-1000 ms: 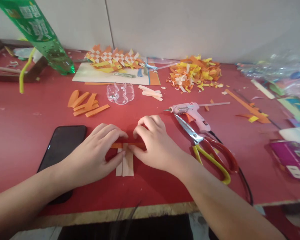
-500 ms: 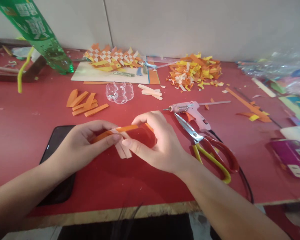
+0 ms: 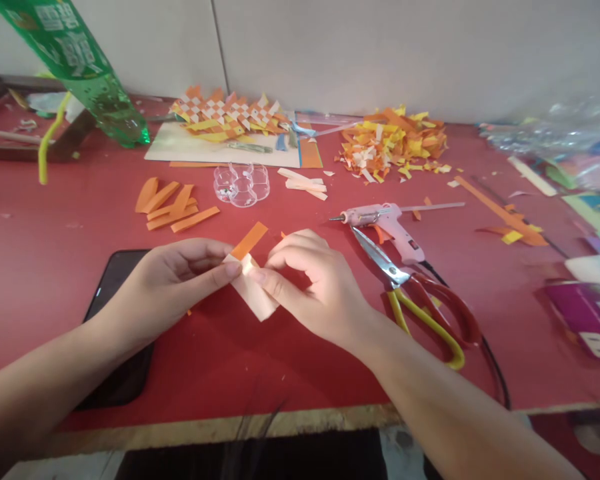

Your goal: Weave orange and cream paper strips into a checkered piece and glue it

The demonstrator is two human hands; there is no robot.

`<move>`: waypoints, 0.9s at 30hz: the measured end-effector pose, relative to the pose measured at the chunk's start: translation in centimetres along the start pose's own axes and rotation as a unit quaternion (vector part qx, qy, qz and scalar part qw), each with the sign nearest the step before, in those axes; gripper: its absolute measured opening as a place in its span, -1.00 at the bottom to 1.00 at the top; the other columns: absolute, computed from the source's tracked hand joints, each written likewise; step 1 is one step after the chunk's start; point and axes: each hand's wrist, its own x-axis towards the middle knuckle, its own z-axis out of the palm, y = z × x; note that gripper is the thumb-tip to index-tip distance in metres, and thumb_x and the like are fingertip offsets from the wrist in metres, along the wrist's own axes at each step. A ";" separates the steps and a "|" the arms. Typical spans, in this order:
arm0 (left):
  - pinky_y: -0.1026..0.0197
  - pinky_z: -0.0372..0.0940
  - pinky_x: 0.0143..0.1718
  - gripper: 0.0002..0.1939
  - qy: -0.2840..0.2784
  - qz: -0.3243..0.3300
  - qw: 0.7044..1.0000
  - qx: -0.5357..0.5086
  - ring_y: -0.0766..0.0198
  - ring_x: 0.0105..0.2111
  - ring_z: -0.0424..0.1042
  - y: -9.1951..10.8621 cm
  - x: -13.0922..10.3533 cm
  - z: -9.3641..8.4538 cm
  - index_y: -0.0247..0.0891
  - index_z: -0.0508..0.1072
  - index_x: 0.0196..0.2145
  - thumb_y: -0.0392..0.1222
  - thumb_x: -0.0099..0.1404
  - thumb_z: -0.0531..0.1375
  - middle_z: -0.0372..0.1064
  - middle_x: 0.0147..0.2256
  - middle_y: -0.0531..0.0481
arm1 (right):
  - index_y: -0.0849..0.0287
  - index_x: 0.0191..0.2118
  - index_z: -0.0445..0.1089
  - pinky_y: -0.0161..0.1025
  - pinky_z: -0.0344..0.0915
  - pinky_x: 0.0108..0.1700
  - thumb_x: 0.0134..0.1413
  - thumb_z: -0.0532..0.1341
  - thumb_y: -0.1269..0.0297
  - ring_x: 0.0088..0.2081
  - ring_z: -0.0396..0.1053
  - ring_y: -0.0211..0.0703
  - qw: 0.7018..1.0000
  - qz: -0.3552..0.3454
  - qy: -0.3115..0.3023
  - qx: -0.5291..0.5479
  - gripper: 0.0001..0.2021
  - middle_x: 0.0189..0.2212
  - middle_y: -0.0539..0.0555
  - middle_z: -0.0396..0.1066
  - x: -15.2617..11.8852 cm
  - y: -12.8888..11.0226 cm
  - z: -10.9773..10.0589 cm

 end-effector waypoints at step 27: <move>0.25 0.41 -0.14 -0.74 -0.056 0.032 0.994 0.090 0.21 -0.20 0.55 -0.4 -0.3 0.2 -0.14 0.57 -0.08 -0.07 0.35 0.19 0.59 -0.17 0.02 | 0.00 -0.26 0.48 0.06 0.23 0.08 0.10 0.27 0.33 0.05 0.28 -0.01 0.994 -0.053 -0.004 -0.100 -0.91 -0.02 0.09 0.26 -0.3 0.2 -0.1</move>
